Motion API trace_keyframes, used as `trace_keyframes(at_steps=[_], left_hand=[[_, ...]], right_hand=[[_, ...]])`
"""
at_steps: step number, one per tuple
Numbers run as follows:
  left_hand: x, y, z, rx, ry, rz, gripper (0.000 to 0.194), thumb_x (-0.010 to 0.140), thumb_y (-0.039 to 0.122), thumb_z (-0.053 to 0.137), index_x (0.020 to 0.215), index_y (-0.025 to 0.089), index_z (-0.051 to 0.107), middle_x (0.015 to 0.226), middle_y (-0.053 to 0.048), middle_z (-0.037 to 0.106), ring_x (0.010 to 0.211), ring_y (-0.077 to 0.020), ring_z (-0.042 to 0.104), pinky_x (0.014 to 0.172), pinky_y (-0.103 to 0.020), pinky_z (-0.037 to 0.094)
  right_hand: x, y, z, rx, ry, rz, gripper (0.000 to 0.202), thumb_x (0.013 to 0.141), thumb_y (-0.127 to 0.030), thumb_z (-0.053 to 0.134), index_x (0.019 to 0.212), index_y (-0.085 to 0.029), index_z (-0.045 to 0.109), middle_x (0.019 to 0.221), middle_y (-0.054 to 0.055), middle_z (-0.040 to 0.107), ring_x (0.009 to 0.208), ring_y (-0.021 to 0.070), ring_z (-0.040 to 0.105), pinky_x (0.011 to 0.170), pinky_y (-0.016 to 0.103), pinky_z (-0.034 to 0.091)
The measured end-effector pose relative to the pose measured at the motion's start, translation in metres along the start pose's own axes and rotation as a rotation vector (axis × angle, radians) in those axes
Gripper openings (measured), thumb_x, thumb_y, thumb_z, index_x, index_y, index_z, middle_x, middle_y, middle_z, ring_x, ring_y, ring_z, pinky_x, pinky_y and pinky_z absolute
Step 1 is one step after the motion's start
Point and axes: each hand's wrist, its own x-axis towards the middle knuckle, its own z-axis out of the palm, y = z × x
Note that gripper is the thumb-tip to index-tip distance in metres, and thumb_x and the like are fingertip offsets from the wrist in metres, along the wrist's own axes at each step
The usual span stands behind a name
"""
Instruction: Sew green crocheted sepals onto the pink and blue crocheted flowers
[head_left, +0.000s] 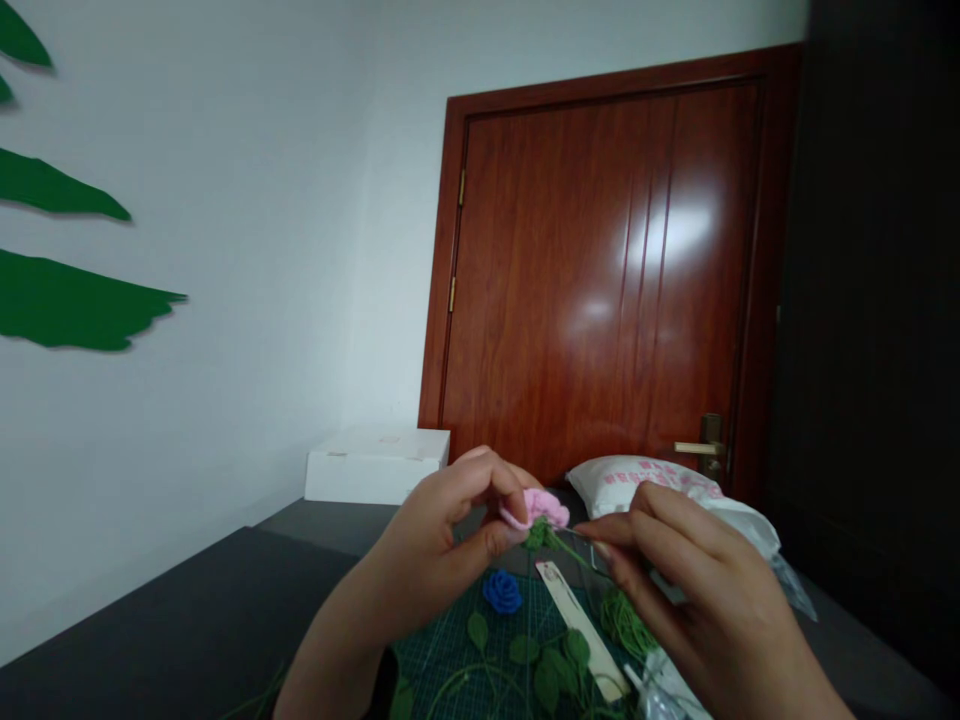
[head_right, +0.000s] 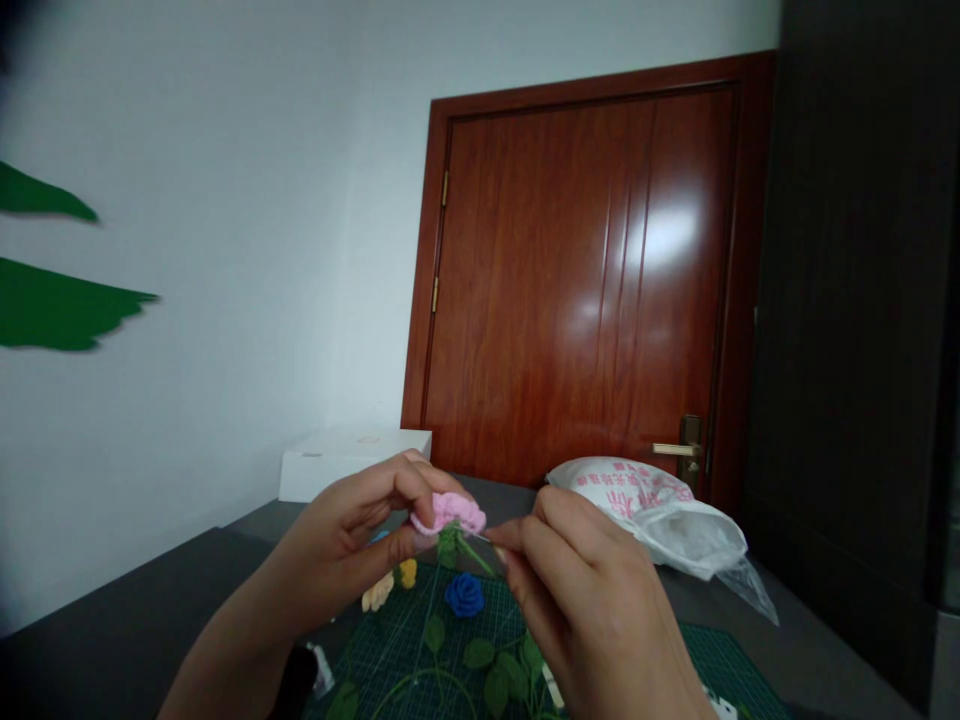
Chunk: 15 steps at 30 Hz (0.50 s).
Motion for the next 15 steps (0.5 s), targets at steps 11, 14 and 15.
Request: trace_keyframes(at_steps=[11,14,15], left_hand=[[0.002,0.012,0.004,0.036,0.123,0.072,0.015,0.088,0.004,0.057,0.088,0.019,0.057,0.108,-0.007,0.067,0.1,-0.0183,0.062,0.084,-0.033,0.05],[0.002,0.013,0.005,0.058,0.149,0.085,0.013,0.089,0.006,0.058,0.087,0.019,0.058,0.106,-0.007,0.067,0.098,-0.0188,0.063,0.083,-0.034,0.051],[0.002,0.013,0.005,0.064,0.155,0.087,0.012,0.089,0.007,0.058,0.088,0.018,0.059,0.105,-0.007,0.067,0.098,-0.019,0.063,0.083,-0.034,0.051]], right_hand=[[0.005,-0.006,0.001,-0.066,0.071,-0.073,0.013,0.093,-0.012,0.053,0.091,-0.018,0.063,0.073,0.003,0.059,0.064,0.0159,0.061,0.054,0.025,0.048],[0.006,-0.007,0.002,-0.109,0.098,-0.092,0.014,0.092,-0.012,0.052,0.089,-0.017,0.064,0.071,0.003,0.06,0.062,0.0162,0.061,0.053,0.025,0.049],[0.005,-0.007,0.002,-0.121,0.1,-0.091,0.014,0.092,-0.013,0.052,0.089,-0.017,0.065,0.071,0.004,0.061,0.062,0.0164,0.062,0.053,0.025,0.049]])
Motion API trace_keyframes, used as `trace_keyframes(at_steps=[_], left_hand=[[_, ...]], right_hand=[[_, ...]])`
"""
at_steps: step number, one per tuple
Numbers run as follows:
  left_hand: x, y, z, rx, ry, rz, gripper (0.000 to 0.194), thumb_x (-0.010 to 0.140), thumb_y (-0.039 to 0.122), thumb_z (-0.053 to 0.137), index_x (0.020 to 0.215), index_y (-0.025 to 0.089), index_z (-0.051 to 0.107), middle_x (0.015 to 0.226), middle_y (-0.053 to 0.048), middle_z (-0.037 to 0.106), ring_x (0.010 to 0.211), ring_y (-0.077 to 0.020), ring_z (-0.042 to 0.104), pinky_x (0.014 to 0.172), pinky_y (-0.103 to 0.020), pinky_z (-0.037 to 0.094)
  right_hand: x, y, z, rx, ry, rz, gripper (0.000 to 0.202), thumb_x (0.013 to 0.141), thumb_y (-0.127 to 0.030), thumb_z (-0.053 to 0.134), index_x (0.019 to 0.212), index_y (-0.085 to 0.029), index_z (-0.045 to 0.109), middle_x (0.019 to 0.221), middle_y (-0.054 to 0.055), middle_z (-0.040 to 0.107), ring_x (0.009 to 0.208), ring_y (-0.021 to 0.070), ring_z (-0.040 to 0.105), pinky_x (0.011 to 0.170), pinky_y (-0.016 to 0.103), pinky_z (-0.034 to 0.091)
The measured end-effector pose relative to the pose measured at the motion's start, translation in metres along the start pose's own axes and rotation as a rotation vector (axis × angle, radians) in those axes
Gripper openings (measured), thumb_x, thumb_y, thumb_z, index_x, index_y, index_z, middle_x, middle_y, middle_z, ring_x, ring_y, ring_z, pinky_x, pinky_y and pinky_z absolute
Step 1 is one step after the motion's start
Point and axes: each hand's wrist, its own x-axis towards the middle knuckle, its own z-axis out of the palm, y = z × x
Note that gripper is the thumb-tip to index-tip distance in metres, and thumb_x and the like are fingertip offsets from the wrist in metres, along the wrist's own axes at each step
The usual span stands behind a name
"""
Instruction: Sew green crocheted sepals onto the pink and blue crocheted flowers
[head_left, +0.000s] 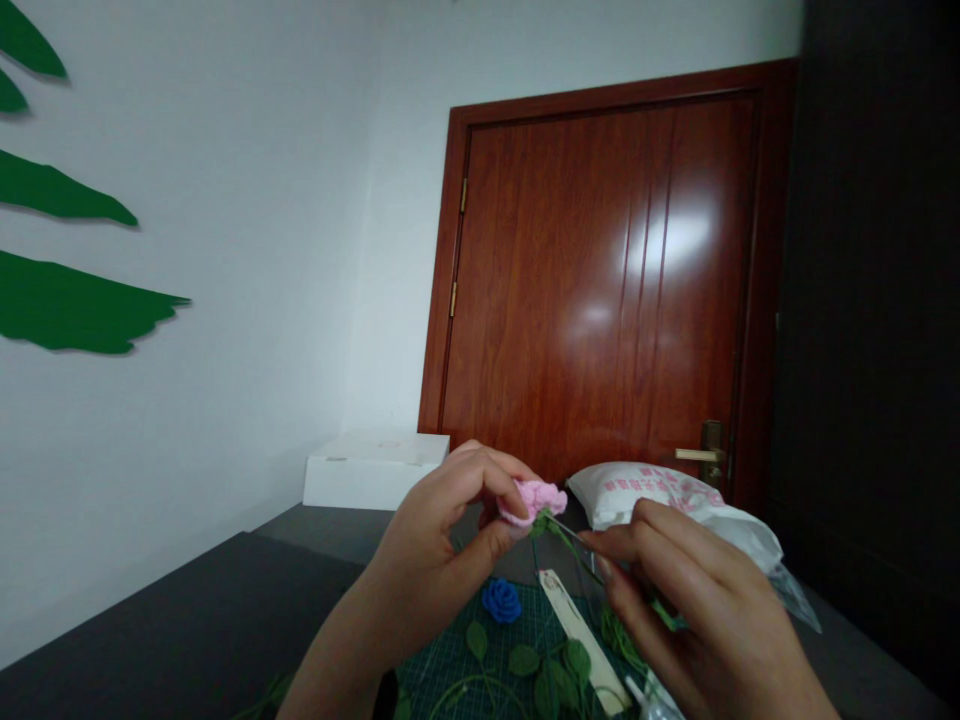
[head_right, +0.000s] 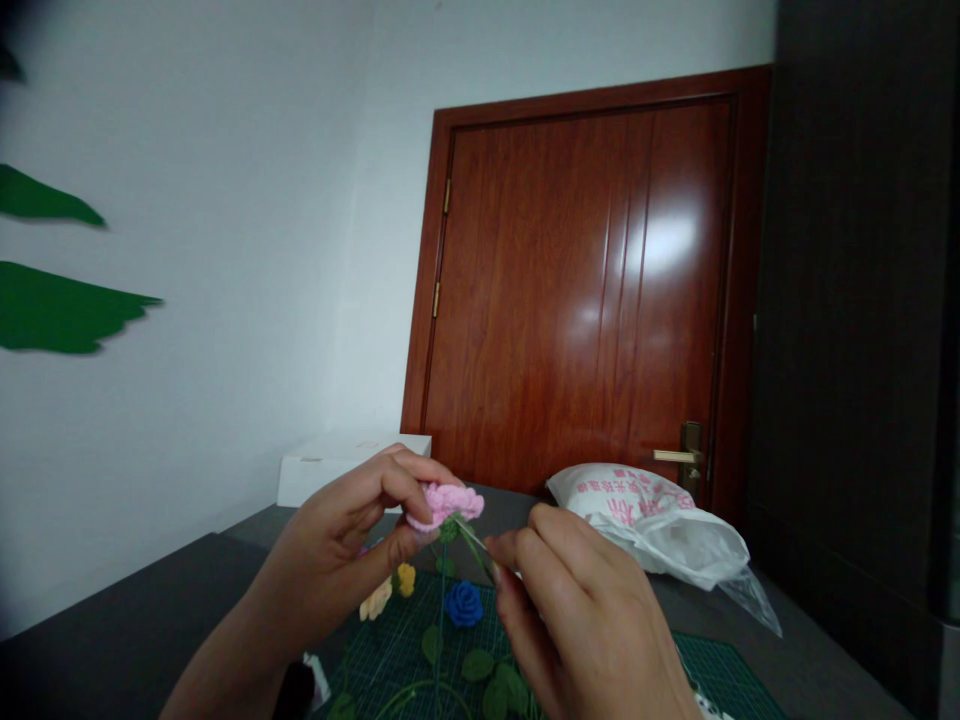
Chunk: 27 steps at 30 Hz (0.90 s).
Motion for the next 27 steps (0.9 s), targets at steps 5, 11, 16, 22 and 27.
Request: trace_keyframes(at_steps=[5,11,16,22,27], left_hand=[[0.0032,0.0016,0.0008,0.028,0.03,0.002,0.01,0.088,0.008,0.06,0.087,0.018,0.06,0.103,-0.008,0.068,0.095,-0.0197,0.064,0.08,-0.034,0.052],[0.0047,0.0043,0.0018,0.057,0.053,0.013,0.011,0.086,0.007,0.059,0.087,0.018,0.059,0.102,-0.007,0.068,0.092,-0.0195,0.063,0.078,-0.035,0.053],[0.0042,0.0048,0.0032,0.061,0.061,-0.007,0.012,0.086,0.006,0.058,0.087,0.018,0.06,0.103,-0.007,0.067,0.092,-0.0196,0.063,0.079,-0.036,0.053],[0.0036,0.005,0.0048,0.05,0.048,-0.01,0.011,0.087,0.008,0.059,0.088,0.019,0.06,0.102,-0.008,0.068,0.093,-0.0196,0.062,0.08,-0.035,0.053],[0.0022,0.0045,0.004,0.027,0.051,-0.008,0.011,0.086,0.008,0.059,0.087,0.018,0.059,0.1,-0.008,0.068,0.092,-0.0195,0.063,0.078,-0.034,0.053]], right_hand=[[0.0004,-0.0025,-0.0003,-0.036,0.033,-0.003,0.017,0.092,-0.014,0.05,0.088,-0.018,0.066,0.072,0.004,0.065,0.062,0.0164,0.064,0.053,0.025,0.052],[0.0011,-0.0048,0.0001,-0.046,0.034,0.0,0.017,0.091,-0.013,0.05,0.087,-0.018,0.066,0.072,0.005,0.066,0.062,0.0168,0.065,0.053,0.025,0.052],[0.0025,-0.0045,0.0028,-0.052,0.06,-0.019,0.016,0.09,-0.011,0.05,0.084,-0.017,0.064,0.069,0.004,0.063,0.06,0.0166,0.063,0.05,0.025,0.05],[-0.0008,-0.0038,0.0052,-0.019,0.056,0.003,0.014,0.089,-0.01,0.052,0.089,-0.016,0.064,0.072,0.005,0.064,0.064,0.017,0.063,0.053,0.026,0.051],[0.0001,-0.0032,0.0048,-0.008,0.088,-0.008,0.014,0.089,-0.009,0.052,0.091,-0.017,0.063,0.073,0.004,0.064,0.063,0.0158,0.063,0.055,0.025,0.051]])
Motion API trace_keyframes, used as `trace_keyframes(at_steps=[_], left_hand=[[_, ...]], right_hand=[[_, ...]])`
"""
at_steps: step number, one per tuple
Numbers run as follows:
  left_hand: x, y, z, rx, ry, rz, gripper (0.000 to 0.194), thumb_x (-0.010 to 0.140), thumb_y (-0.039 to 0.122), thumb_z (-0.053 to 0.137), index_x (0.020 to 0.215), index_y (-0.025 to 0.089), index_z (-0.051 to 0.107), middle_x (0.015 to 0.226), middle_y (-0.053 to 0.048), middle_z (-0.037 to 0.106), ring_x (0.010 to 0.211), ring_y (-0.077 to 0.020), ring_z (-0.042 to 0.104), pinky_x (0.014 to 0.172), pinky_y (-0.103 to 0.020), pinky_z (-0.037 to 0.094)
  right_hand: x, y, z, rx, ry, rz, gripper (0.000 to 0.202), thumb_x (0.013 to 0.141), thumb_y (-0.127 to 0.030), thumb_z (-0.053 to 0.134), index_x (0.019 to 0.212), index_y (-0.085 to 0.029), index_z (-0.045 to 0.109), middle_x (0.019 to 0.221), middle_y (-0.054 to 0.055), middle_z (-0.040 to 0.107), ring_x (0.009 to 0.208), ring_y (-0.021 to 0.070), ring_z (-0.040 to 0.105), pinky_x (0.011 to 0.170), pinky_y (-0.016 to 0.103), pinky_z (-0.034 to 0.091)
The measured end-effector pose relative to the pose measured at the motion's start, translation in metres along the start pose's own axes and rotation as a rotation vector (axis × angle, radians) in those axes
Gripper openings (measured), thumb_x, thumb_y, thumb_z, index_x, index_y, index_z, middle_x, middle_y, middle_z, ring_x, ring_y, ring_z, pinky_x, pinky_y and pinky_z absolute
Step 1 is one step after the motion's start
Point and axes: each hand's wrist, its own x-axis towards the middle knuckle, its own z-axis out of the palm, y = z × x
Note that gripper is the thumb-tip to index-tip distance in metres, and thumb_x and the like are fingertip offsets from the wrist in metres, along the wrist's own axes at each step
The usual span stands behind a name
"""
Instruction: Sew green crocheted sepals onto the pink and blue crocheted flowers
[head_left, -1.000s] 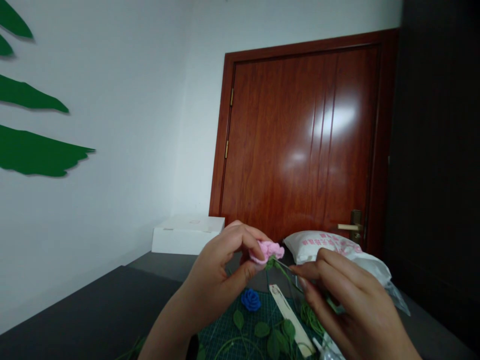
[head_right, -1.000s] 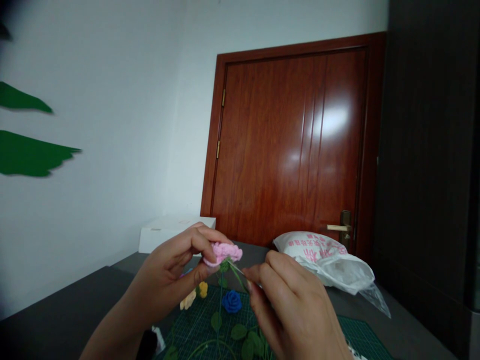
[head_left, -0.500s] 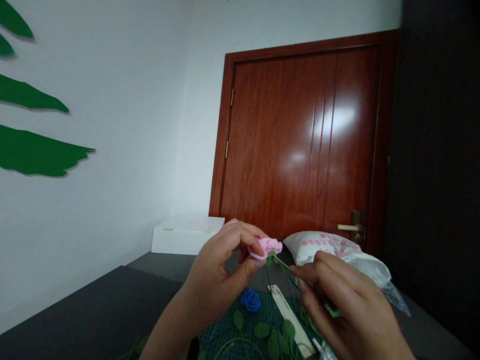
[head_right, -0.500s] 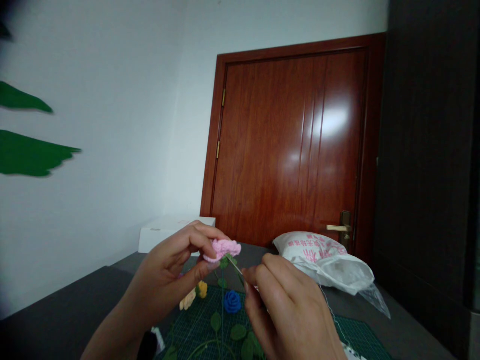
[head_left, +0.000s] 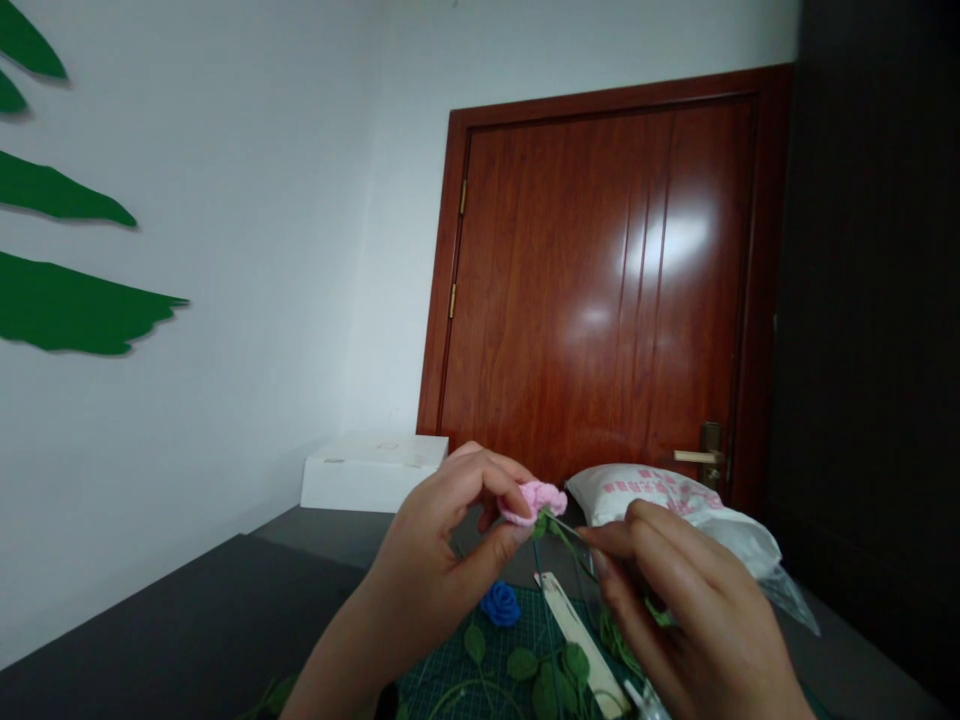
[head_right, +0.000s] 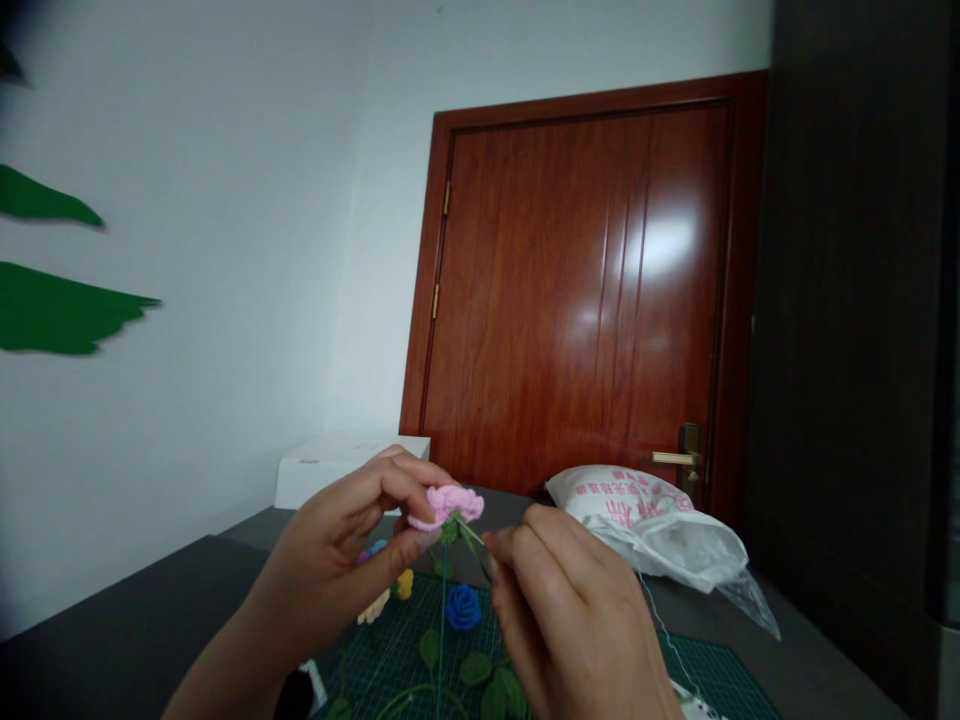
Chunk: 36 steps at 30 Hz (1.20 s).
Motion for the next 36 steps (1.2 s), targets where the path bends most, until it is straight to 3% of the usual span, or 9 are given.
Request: trace_keyframes(at_steps=[13,19,25,30,36], left_hand=[[-0.002,-0.003,0.001,-0.07,0.046,-0.016,0.01,0.088,0.009,0.06,0.089,0.019,0.058,0.1,-0.006,0.064,0.096,-0.019,0.064,0.08,-0.033,0.055],[-0.001,-0.001,0.003,-0.084,0.095,-0.023,0.012,0.087,0.008,0.06,0.089,0.019,0.059,0.098,-0.006,0.063,0.095,-0.0186,0.064,0.081,-0.032,0.055],[-0.001,0.001,0.004,-0.089,0.099,-0.021,0.014,0.086,0.006,0.06,0.088,0.019,0.059,0.097,-0.005,0.063,0.094,-0.0183,0.064,0.081,-0.032,0.054],[0.0,0.003,0.004,-0.054,0.102,-0.028,0.013,0.086,0.007,0.059,0.087,0.019,0.058,0.097,-0.006,0.063,0.092,-0.0185,0.063,0.077,-0.032,0.053],[0.0,0.001,0.002,0.095,0.076,0.001,0.011,0.087,0.008,0.058,0.087,0.019,0.058,0.095,-0.007,0.065,0.089,-0.0195,0.06,0.075,-0.034,0.051]], right_hand=[[-0.001,-0.002,0.008,0.028,0.077,0.055,0.015,0.091,-0.011,0.052,0.082,-0.021,0.058,0.069,0.002,0.066,0.063,0.016,0.066,0.052,0.024,0.049],[-0.007,-0.004,0.015,-0.073,0.144,0.019,0.014,0.092,-0.011,0.058,0.082,-0.021,0.055,0.066,0.0,0.064,0.062,0.0145,0.064,0.059,0.025,0.05],[-0.004,-0.006,0.023,-0.046,0.202,-0.022,0.017,0.088,-0.004,0.061,0.081,-0.018,0.055,0.063,0.001,0.061,0.057,0.0129,0.058,0.057,0.025,0.048],[0.001,-0.009,0.023,-0.135,0.237,-0.052,0.015,0.089,-0.006,0.059,0.079,-0.016,0.058,0.06,0.001,0.059,0.055,0.0132,0.056,0.053,0.025,0.046],[0.003,-0.013,0.014,-0.26,0.123,-0.082,0.016,0.095,-0.012,0.052,0.084,-0.015,0.062,0.065,0.003,0.061,0.057,0.0164,0.057,0.054,0.029,0.046]])
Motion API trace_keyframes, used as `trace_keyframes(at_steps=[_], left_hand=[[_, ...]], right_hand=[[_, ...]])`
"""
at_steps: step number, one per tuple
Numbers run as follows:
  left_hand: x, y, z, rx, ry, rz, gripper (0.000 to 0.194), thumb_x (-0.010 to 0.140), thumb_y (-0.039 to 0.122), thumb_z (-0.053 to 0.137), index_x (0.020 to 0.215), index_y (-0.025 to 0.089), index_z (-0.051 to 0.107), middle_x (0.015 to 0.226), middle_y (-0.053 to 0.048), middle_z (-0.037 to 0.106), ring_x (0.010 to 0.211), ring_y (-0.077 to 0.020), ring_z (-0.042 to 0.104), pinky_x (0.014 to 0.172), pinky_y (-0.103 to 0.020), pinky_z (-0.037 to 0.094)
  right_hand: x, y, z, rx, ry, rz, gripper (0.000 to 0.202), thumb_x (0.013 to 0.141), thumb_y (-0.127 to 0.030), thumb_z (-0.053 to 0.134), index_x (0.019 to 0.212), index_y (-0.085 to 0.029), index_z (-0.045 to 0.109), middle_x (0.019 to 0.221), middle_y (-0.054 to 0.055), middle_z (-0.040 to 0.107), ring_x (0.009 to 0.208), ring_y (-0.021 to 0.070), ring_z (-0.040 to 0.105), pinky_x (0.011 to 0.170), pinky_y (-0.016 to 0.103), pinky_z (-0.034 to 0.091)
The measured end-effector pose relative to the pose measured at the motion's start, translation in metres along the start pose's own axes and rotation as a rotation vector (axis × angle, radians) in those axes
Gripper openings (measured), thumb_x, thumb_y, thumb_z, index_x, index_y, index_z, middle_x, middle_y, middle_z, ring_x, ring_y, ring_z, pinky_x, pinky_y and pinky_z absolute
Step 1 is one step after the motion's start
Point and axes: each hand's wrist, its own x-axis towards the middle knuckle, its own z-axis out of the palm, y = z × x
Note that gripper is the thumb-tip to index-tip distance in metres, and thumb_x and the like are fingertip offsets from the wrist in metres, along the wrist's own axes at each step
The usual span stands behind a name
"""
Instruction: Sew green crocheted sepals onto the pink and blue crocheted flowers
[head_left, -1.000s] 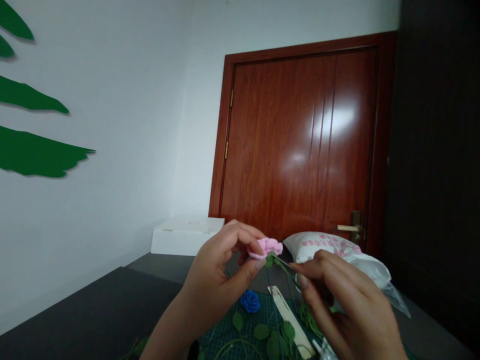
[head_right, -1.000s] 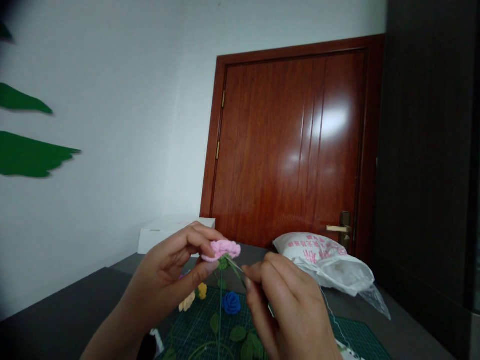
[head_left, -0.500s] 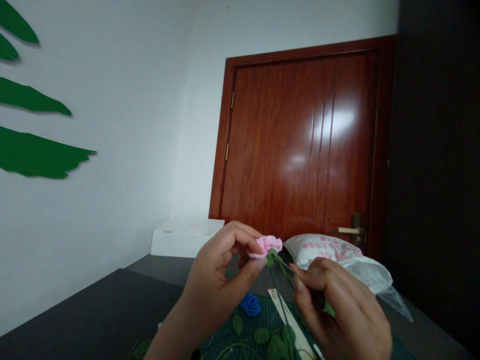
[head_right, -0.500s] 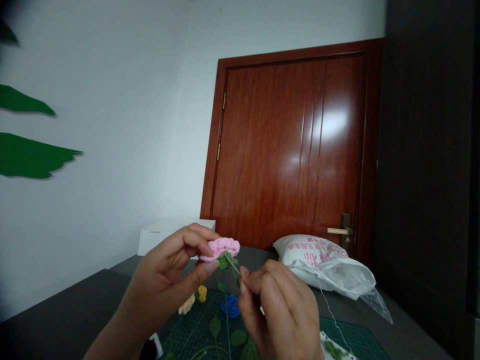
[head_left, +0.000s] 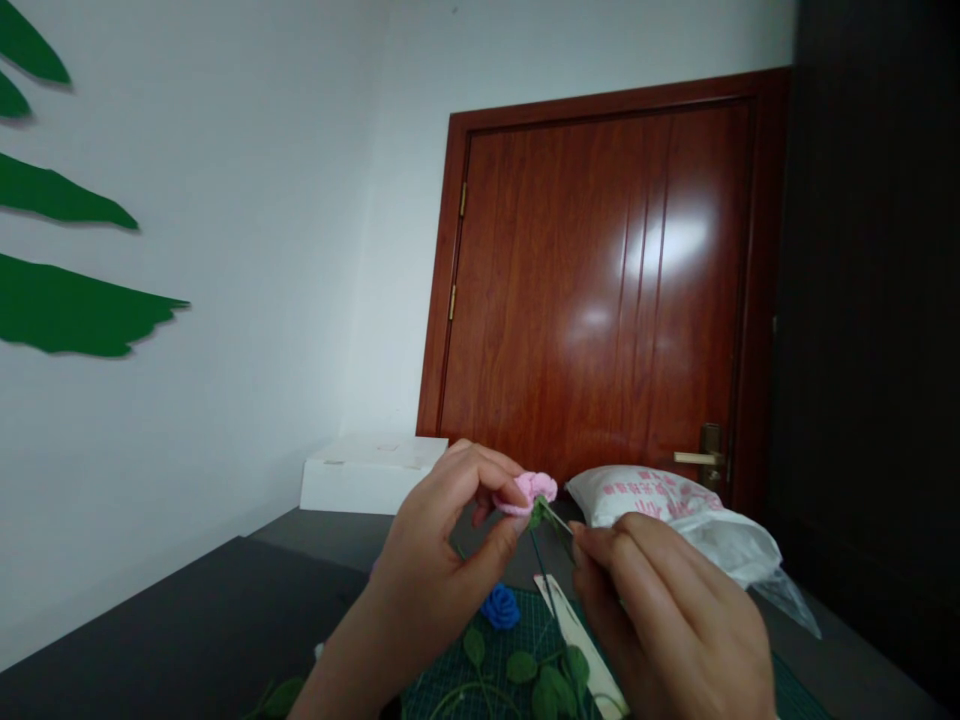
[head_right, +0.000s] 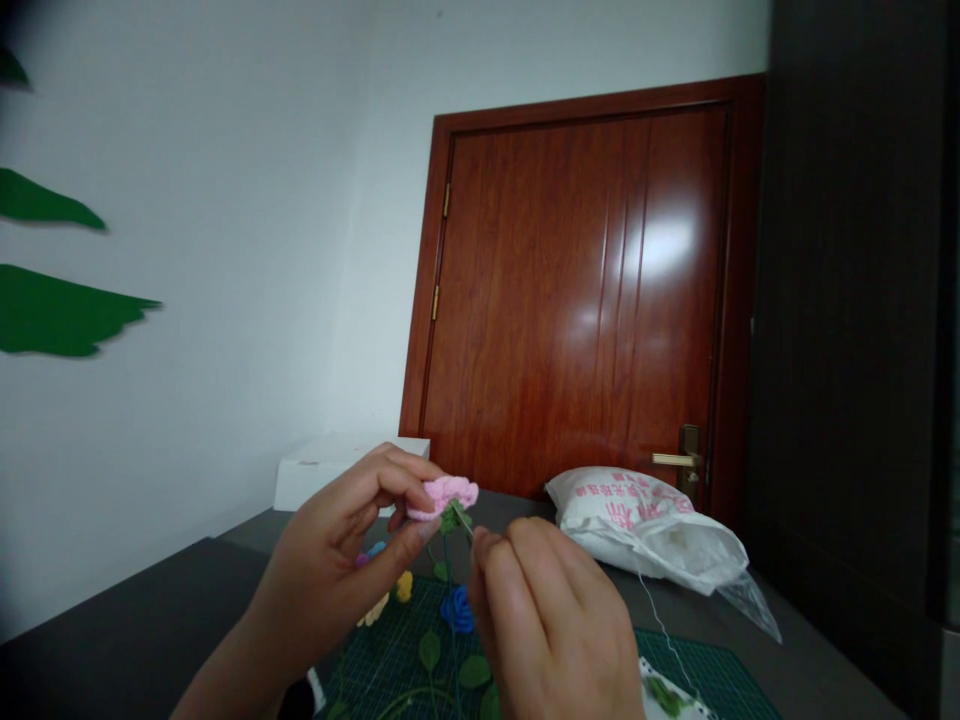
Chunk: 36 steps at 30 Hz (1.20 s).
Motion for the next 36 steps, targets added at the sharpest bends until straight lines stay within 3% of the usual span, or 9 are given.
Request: trace_keyframes(at_steps=[3,11,18,28,36], left_hand=[[-0.001,-0.003,-0.002,-0.024,-0.08,-0.003,0.012,0.087,0.007,0.057,0.089,0.018,0.058,0.097,-0.007,0.065,0.088,-0.019,0.059,0.074,-0.034,0.049],[-0.007,-0.012,-0.004,-0.271,-0.242,-0.129,0.016,0.089,0.006,0.056,0.097,0.019,0.053,0.101,-0.005,0.062,0.094,-0.0175,0.061,0.079,-0.031,0.049],[-0.006,-0.012,-0.005,-0.327,-0.238,-0.141,0.018,0.089,0.005,0.057,0.099,0.019,0.053,0.103,-0.005,0.061,0.096,-0.017,0.06,0.081,-0.03,0.046],[-0.007,-0.014,-0.004,-0.515,-0.338,-0.203,0.015,0.089,0.015,0.064,0.097,0.018,0.052,0.096,-0.005,0.062,0.088,-0.017,0.06,0.075,-0.03,0.045],[-0.004,-0.015,0.0,-0.583,-0.368,-0.205,0.012,0.088,0.017,0.065,0.089,0.018,0.054,0.092,-0.005,0.062,0.086,-0.0177,0.061,0.074,-0.03,0.045]], right_hand=[[-0.001,0.005,-0.003,0.026,-0.066,0.01,0.017,0.098,-0.016,0.049,0.091,-0.014,0.065,0.067,0.004,0.061,0.06,0.0186,0.057,0.056,0.032,0.045],[-0.004,0.021,0.0,0.395,-0.17,0.212,0.015,0.095,-0.008,0.054,0.092,-0.017,0.065,0.078,0.003,0.059,0.073,0.0158,0.056,0.064,0.028,0.043],[-0.003,0.017,-0.008,0.262,-0.174,0.113,0.015,0.096,-0.011,0.053,0.092,-0.016,0.066,0.073,0.003,0.057,0.069,0.0178,0.052,0.062,0.031,0.039],[-0.007,0.03,0.007,0.621,-0.248,0.379,0.021,0.095,-0.016,0.056,0.077,-0.021,0.065,0.071,-0.001,0.053,0.069,0.0157,0.054,0.06,0.028,0.037],[-0.007,0.033,0.0,0.621,-0.276,0.349,0.022,0.095,-0.013,0.053,0.078,-0.02,0.066,0.071,-0.001,0.054,0.069,0.0148,0.052,0.061,0.028,0.034]])
